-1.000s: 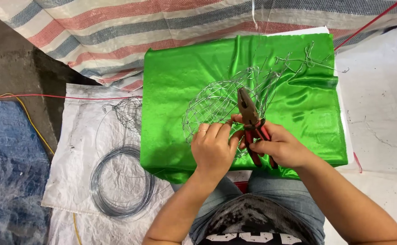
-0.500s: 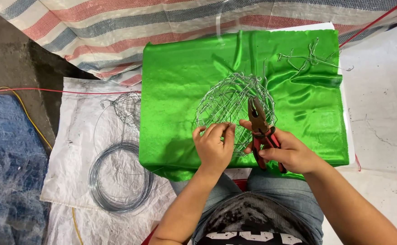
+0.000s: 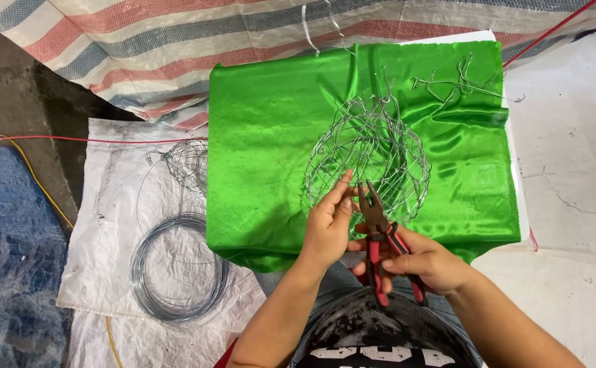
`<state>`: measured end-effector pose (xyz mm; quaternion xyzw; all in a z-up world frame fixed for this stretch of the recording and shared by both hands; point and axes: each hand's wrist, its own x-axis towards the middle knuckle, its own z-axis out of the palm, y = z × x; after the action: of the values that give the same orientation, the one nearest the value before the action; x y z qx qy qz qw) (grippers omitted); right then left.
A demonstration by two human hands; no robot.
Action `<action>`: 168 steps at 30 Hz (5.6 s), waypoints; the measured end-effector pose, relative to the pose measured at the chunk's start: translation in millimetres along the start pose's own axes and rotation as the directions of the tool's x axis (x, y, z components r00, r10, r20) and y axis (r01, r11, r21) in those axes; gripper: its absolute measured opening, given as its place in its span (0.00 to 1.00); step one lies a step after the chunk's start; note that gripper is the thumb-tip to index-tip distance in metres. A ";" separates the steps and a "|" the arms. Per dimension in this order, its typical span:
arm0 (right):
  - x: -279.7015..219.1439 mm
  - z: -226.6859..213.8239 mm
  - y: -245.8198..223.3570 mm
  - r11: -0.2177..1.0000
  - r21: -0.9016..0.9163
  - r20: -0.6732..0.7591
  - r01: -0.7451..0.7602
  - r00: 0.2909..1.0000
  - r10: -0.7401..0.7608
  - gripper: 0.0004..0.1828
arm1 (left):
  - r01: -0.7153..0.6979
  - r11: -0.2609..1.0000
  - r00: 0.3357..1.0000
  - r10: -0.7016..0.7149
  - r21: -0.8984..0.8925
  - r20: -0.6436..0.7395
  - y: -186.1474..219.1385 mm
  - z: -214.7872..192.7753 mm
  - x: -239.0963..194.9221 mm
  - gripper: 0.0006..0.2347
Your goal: Fabricating a wire basket by cutting, bending, and weaving metal wire.
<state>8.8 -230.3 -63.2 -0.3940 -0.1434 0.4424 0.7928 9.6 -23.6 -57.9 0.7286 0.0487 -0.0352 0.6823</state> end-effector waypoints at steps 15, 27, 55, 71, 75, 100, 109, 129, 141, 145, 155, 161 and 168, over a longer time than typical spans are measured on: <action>2.6 -2.1 8.0 0.908 0.404 -0.069 -0.108 0.987 0.148 0.35 | 0.016 0.992 0.999 -0.010 -0.126 0.046 -1.2 3.0 -3.5 0.25; 4.2 -3.8 10.0 0.866 0.493 -0.008 -0.083 0.995 0.100 0.34 | -0.028 0.994 0.999 0.031 -0.110 0.023 -5.5 -1.4 -3.1 0.25; 11.2 4.2 42.9 0.981 0.193 -0.434 0.017 0.898 0.070 0.17 | -0.055 0.989 0.998 0.052 0.135 0.029 37.9 9.8 -16.3 0.27; -6.2 11.2 -9.1 0.999 -0.039 -0.340 -0.036 0.940 0.021 0.09 | -0.068 0.983 0.996 0.057 0.172 0.069 27.7 24.9 -0.6 0.32; -3.3 -11.5 10.8 0.993 0.110 -0.281 0.033 0.960 -0.001 0.11 | -0.064 0.988 0.998 0.059 0.139 0.036 22.9 22.5 -2.6 0.32; 12.2 -38.3 34.0 0.966 -0.193 -0.408 -0.169 0.909 0.078 0.13 | -0.106 0.890 0.989 0.139 0.442 -0.043 32.0 23.7 -5.3 0.24; 12.1 -19.3 15.6 0.821 -0.462 -0.560 -0.335 0.828 0.023 0.09 | -0.060 0.921 0.995 0.085 0.385 -0.050 26.8 27.7 -5.4 0.23; -9.1 5.0 -32.6 0.549 -0.520 -0.680 -0.654 0.706 0.196 0.25 | -0.299 0.944 0.864 0.330 0.139 -0.381 -5.3 34.7 17.9 0.09; 10.4 37.7 -31.7 0.652 -0.563 -0.609 -0.508 0.788 0.090 0.21 | -0.295 0.929 0.856 0.360 0.222 -0.372 4.4 39.1 7.7 0.04; 7.6 32.0 -26.8 0.656 -0.565 -0.611 -0.501 0.788 0.075 0.19 | -0.305 0.918 0.852 0.382 0.253 -0.358 2.9 38.2 5.5 0.04; 2.8 21.3 -34.1 0.421 -0.708 -0.582 -0.567 0.806 0.107 0.19 | -0.293 0.925 0.883 0.358 0.241 -0.302 -1.5 37.5 5.7 0.06; 4.0 17.0 -31.7 0.267 -0.761 -0.587 -0.592 0.803 0.106 0.23 | -0.290 0.931 0.896 0.346 0.223 -0.280 -3.6 34.0 6.2 0.07; 5.7 17.5 -36.0 0.343 -0.741 -0.574 -0.578 0.810 0.124 0.21 | -0.292 0.933 0.897 0.343 0.209 -0.278 -4.5 33.6 7.2 0.06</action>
<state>23.2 -227.7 -25.5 -0.8573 -0.0899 0.3655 0.3513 16.6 -56.7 -65.5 0.7759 0.0325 0.1878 0.6013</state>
